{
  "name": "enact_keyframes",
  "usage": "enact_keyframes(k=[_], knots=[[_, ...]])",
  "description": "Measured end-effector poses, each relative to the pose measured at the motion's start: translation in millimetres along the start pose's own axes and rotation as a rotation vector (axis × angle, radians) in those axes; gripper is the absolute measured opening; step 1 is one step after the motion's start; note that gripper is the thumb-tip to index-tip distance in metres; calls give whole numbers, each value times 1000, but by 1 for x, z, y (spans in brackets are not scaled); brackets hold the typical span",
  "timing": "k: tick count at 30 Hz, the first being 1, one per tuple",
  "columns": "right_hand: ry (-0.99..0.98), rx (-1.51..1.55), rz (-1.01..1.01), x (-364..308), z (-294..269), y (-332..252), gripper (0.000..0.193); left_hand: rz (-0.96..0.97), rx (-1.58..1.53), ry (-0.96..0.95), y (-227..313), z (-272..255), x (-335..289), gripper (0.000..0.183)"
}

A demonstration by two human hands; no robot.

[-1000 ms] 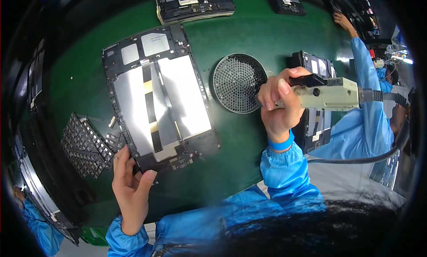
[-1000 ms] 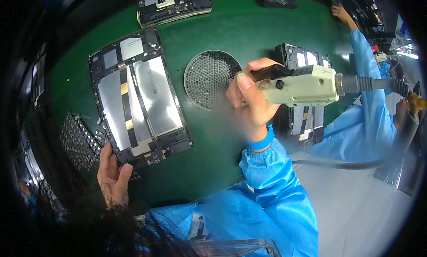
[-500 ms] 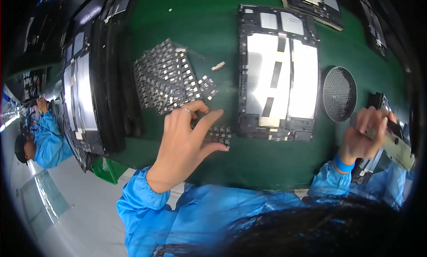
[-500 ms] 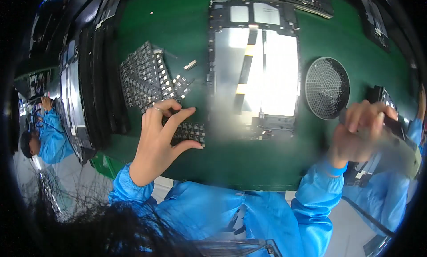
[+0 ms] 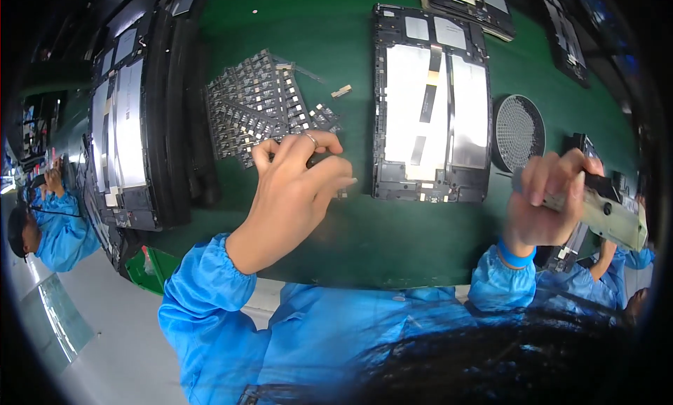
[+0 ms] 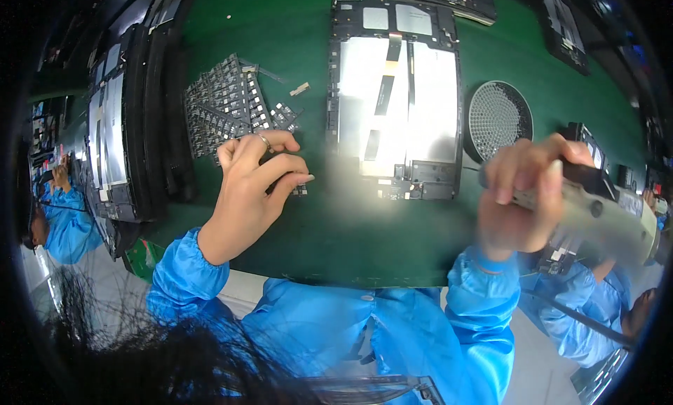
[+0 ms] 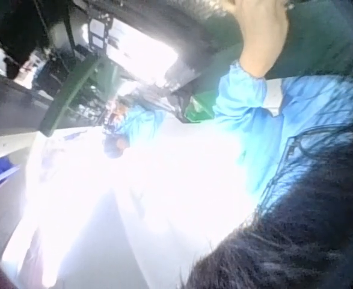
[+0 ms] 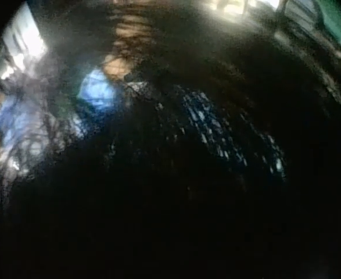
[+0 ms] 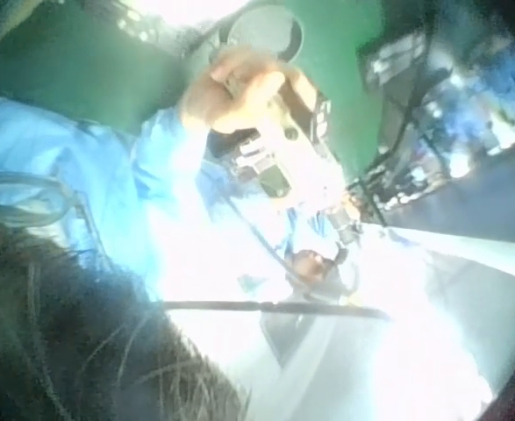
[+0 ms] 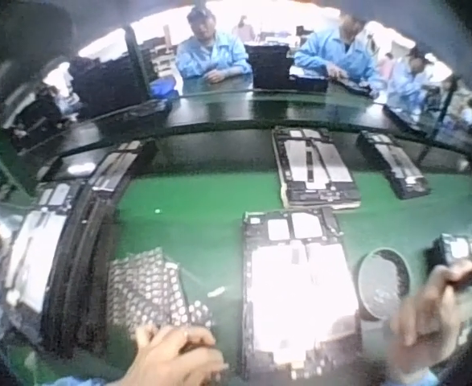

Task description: The person assembles tablet or screen components by hand, taking electronic circuits, screen panels, and ribbon cables from a component tray and securing them with an electric screwdriver.

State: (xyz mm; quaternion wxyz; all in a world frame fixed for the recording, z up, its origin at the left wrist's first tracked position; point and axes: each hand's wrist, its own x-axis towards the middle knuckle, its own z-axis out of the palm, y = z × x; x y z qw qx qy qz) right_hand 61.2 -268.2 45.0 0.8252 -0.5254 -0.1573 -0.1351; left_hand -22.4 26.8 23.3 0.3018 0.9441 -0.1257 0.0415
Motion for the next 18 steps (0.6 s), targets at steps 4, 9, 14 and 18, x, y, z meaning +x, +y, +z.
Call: enact_keyframes(k=[4, 9, 14, 18], knots=[[-19, 57, 40, -7, 33, 8, 31, 25, -94, 14, 6, -3, 8, 7], [-156, 38, 100, -2, 67, 28, 24, -221, -496, -32, 10, 2, 41, 24], [-128, -1, 146, 3, 90, 35, 24, -174, -546, 14, 8, 10, 43, 20], [-160, 62, 116, 4, 93, 41, 24, -285, -679, -97, 2, 10, 46, 27]])
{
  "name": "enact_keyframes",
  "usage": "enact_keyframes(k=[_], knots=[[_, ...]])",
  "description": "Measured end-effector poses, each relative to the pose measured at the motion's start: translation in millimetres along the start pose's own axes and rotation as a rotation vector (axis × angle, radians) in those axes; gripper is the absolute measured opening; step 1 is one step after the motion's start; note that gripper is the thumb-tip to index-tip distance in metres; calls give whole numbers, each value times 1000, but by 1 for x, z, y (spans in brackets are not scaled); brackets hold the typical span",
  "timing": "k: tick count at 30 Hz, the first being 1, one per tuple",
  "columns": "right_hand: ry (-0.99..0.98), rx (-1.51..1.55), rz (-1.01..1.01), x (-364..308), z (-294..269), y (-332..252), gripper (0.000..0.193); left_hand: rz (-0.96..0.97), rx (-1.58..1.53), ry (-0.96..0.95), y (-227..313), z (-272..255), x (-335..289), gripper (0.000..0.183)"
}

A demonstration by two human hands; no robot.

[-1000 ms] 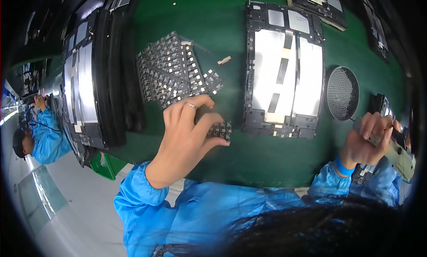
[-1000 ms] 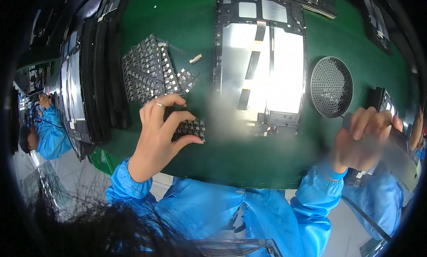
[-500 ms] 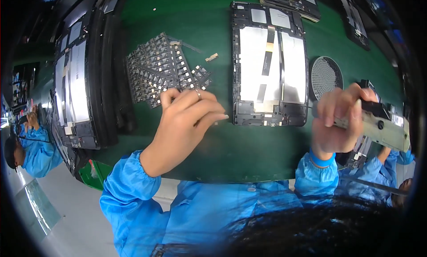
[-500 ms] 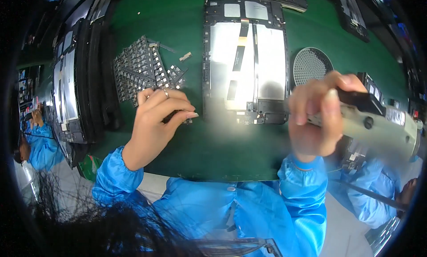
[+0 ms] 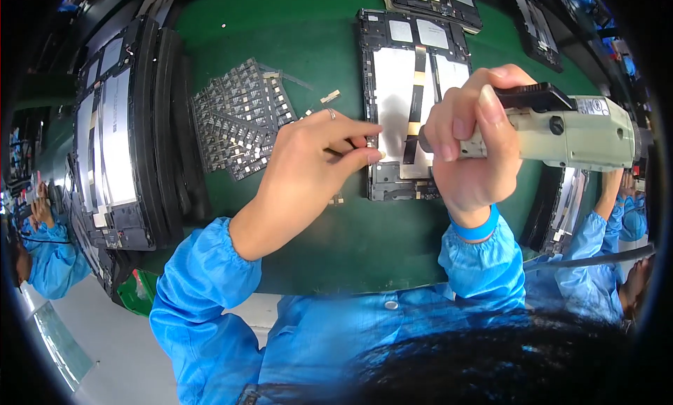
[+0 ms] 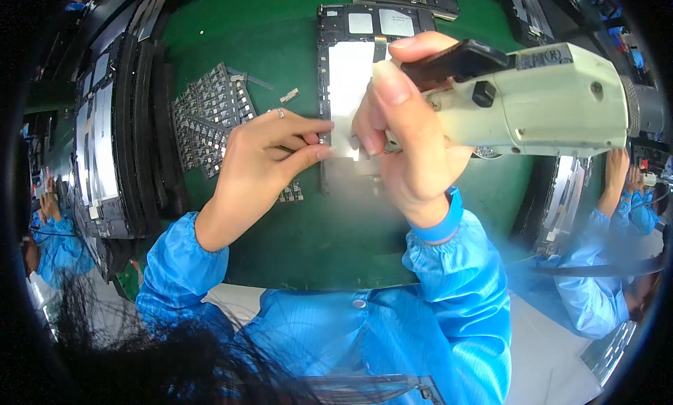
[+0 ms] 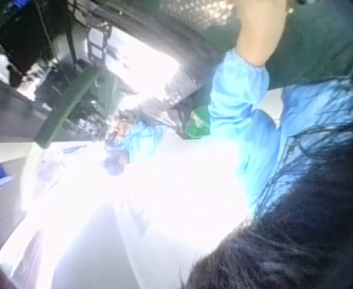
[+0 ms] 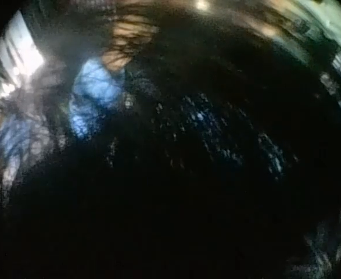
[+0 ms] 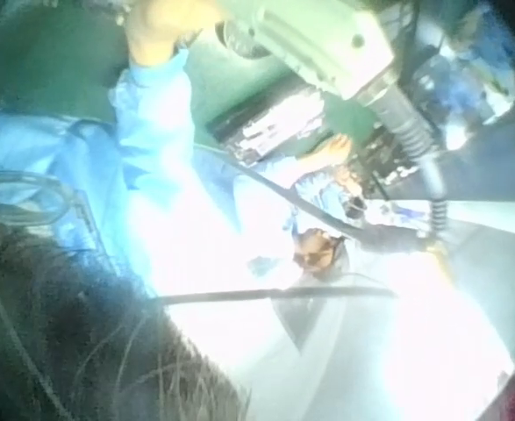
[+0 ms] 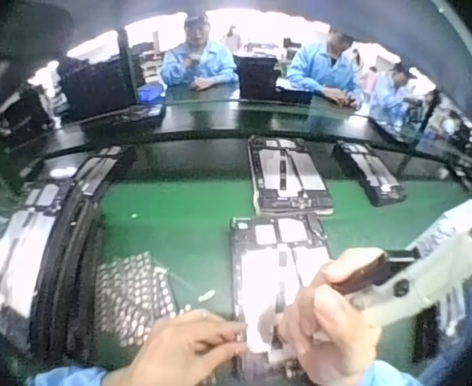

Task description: The person assembles tablet or screen components by hand, taking electronic circuits, screen panels, and ribbon cables from a component tray and securing them with an electric screwdriver.

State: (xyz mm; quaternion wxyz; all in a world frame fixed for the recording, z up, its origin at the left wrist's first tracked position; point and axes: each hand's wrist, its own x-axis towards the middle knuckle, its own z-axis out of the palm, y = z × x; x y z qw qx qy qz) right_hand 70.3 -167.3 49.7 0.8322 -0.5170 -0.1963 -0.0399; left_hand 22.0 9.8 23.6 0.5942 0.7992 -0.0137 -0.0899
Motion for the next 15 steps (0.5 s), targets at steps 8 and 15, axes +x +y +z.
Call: enact_keyframes(k=[8, 15], knots=[[-94, -83, -11, 1, 15, 19, 23, -235, -249, -79, -9, -8, 13, 40], [-41, -174, 24, -2, 18, 26, 22, -170, -273, -46, -17, -4, 9, 41]])
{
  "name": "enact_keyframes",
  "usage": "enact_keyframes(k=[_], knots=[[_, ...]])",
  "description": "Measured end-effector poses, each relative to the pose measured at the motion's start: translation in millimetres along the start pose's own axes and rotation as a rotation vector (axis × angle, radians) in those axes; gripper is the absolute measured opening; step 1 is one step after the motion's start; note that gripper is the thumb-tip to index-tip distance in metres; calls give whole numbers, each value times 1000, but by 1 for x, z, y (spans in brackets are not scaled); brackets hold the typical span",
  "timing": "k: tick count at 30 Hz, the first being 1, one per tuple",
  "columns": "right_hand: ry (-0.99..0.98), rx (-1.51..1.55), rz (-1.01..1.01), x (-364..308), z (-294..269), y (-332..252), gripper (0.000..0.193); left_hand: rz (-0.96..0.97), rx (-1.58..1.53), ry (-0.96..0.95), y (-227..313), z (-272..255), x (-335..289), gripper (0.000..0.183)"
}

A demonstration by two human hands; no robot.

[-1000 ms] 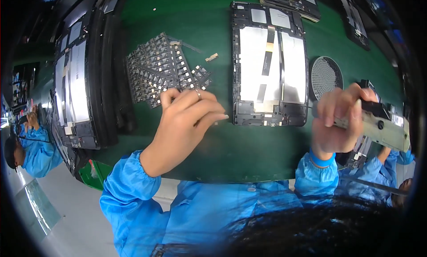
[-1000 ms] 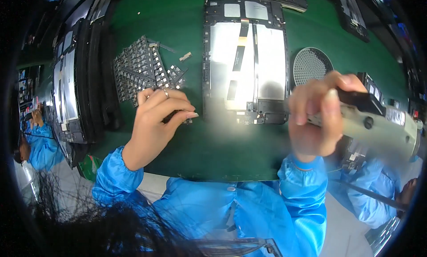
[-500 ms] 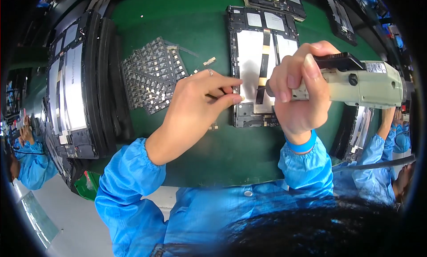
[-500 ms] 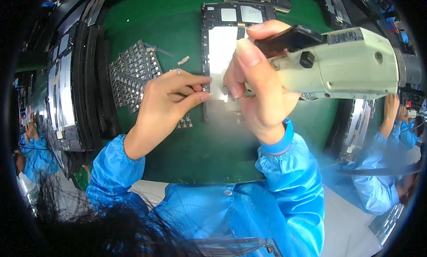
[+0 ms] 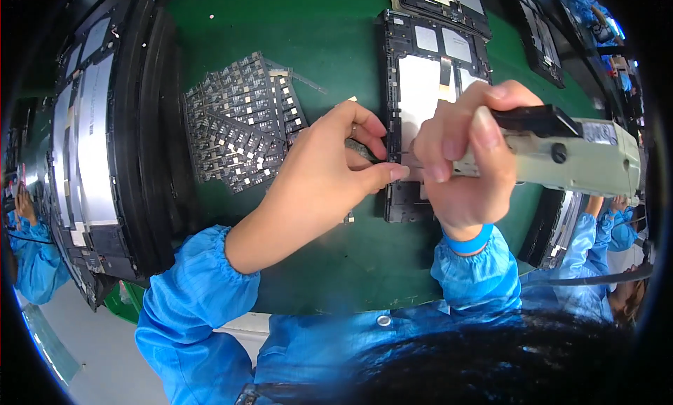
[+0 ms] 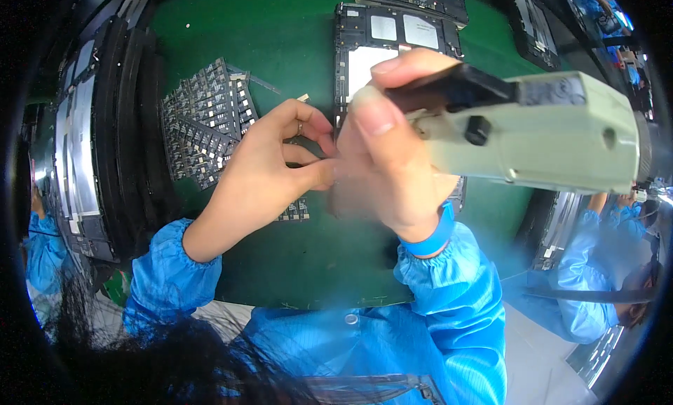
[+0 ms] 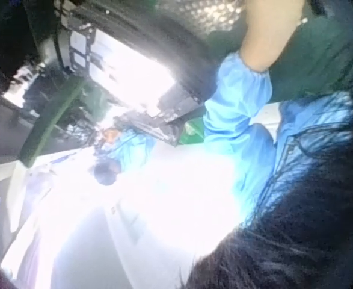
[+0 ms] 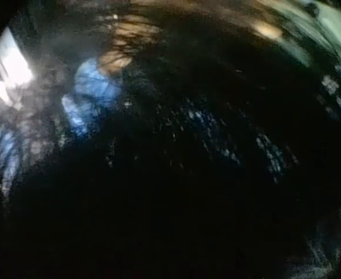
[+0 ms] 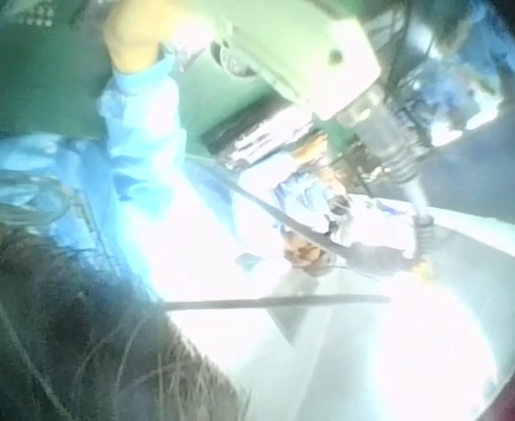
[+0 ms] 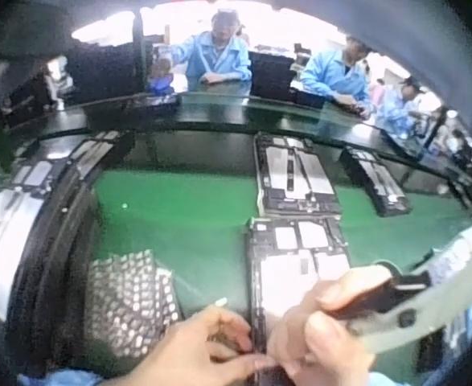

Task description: The person assembles tablet or screen components by hand, taking electronic circuits, screen panels, and ribbon cables from a component tray and securing them with an electric screwdriver.

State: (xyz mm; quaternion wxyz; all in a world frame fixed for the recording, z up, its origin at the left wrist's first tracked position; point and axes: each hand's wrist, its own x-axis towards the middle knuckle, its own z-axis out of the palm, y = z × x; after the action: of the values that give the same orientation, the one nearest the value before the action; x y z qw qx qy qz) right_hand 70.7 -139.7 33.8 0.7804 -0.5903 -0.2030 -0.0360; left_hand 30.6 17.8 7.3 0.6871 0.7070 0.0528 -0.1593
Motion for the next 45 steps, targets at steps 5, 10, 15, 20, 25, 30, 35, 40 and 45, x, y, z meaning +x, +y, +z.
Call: enact_keyframes(k=[5, 10, 15, 20, 25, 30, 35, 40, 45], knots=[[-91, 102, -5, 2, -7, 3, 22, 24, -17, 8, 0, 4, -1, 40], [-86, -1, -13, 2, -10, 6, 23, -62, -39, -50, 8, 2, 1, 40], [-68, -117, -4, -1, -12, 2, 24, -26, -15, -61, 7, 3, -1, 41], [-85, -156, -3, -1, -13, 2, 24, 4, -5, -63, 5, 2, 0, 42], [-115, -181, 12, -1, -15, 0, 24, 19, 2, -61, 6, 3, 0, 42], [-148, -206, 28, -1, -17, -1, 24, 74, 12, -10, 2, 8, 1, 40], [-158, -80, 8, 1, -12, 5, 23, 80, 5, 24, 5, 8, 0, 39], [-105, -123, 3, -4, -13, 4, 24, 102, 3, 33, 2, 8, 0, 38], [-32, -134, -5, -3, -11, 3, 25, 85, 67, -37, 3, 5, 0, 42]])
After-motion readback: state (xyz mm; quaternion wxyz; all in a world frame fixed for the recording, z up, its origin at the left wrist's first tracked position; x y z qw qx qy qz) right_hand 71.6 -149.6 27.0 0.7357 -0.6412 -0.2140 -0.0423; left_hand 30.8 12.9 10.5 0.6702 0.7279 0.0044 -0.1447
